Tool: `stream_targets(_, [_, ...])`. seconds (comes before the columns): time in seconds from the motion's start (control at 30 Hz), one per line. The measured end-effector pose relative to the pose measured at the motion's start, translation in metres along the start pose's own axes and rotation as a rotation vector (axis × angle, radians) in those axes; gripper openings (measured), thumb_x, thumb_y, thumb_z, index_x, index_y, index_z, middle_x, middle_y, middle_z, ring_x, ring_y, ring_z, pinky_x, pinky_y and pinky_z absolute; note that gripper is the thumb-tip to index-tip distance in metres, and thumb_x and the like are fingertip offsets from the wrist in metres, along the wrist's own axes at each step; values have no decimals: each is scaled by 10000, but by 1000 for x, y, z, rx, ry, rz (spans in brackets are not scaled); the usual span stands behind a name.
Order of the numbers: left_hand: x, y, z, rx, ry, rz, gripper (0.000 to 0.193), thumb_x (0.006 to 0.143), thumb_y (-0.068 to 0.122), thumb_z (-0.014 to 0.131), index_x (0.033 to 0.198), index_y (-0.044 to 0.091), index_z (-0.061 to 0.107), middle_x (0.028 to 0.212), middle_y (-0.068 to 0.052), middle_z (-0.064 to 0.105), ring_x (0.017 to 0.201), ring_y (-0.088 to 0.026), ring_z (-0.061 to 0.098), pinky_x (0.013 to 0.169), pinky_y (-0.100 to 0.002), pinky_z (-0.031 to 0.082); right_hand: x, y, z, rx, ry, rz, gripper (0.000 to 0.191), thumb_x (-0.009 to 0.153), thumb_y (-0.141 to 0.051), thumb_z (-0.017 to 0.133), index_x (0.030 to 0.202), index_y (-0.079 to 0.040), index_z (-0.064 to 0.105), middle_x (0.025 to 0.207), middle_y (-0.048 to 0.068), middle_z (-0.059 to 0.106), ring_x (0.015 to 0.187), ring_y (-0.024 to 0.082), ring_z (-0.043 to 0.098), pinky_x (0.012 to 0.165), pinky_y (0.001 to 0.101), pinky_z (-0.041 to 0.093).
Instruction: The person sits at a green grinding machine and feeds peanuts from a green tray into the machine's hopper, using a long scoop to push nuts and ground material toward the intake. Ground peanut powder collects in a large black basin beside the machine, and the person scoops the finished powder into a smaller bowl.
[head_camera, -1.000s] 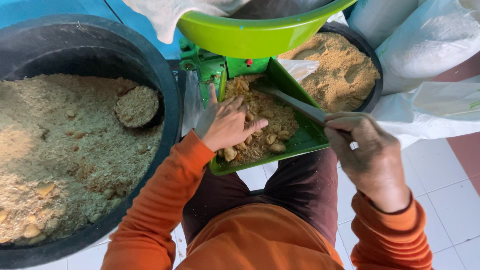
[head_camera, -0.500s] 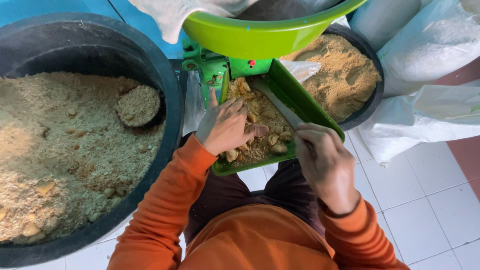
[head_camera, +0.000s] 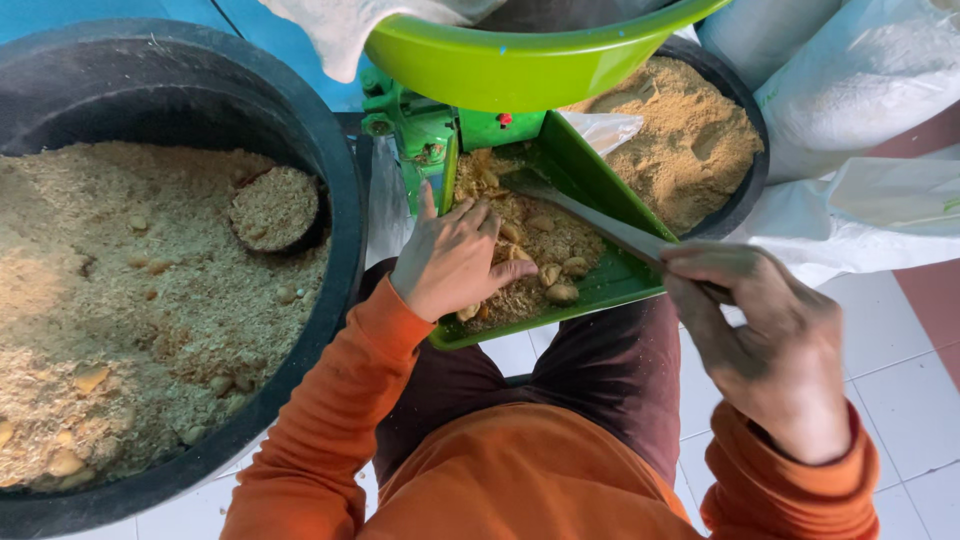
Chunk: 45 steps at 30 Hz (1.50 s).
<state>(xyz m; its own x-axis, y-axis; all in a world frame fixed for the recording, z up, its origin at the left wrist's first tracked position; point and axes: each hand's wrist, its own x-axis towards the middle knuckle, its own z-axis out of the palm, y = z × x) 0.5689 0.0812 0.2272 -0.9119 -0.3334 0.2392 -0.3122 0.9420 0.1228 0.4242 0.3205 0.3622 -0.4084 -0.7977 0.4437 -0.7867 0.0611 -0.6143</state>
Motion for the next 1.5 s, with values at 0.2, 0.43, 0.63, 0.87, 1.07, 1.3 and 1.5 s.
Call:
stream_targets(0.2, [3,-2,-5,-16,13,-9,888,908,784,437,1128,-36,696,1245,-198,693,1203,-325,638,1074,-777,264,12,-8,27,-54,31,-106,151,941,52,740,1044,15,636,1115,134,747,930,214,755,752,287,594])
stream_targets(0.43, [0,3,-12,-48,-16,-23,833,891,756,498,1073,-29,709,1068,-155,713,1118,-307,665,1073,-777,286,-3,-4,62,-71,21,-163,187,903,47,758,1052,20,648,1148,159,743,957,277,750,735,324,599])
stream_targets(0.63, [1,3,-15,-44,-2,-20,770,890,714,559,1053,-23,714,1056,-157,711,1079,-298,670,1054,-778,290,5,-5,73,-93,93,-234,175,939,28,755,1060,17,628,1146,163,725,993,274,758,809,311,626])
stream_targets(0.87, [11,-3,-3,44,114,88,846,918,757,443,1106,-22,712,1243,-215,672,1253,-390,575,1039,-810,185,-17,32,41,-3,133,-26,180,987,47,729,1140,29,635,1168,139,730,992,190,733,845,291,618])
stream_targets(1.07, [66,-9,16,-138,-260,163,845,967,684,272,1252,-8,664,1428,-225,560,1373,-437,468,1038,-832,31,-66,22,-45,131,273,309,148,1088,90,664,1207,48,586,1128,179,722,868,168,684,830,266,578])
stream_targets(1.3, [59,-14,17,-36,-246,62,787,1011,643,327,1201,-42,665,1388,-280,566,1311,-393,534,1121,-787,57,-44,23,-32,-26,101,148,173,1014,48,720,1144,1,616,1149,136,734,960,164,720,879,269,602])
stream_targets(1.5, [8,-6,4,31,-101,18,602,1014,561,515,1102,-2,711,1337,-224,640,1356,-368,540,1149,-754,157,-15,39,37,-19,73,-2,158,967,40,730,1099,22,644,1182,147,733,983,205,742,846,302,611])
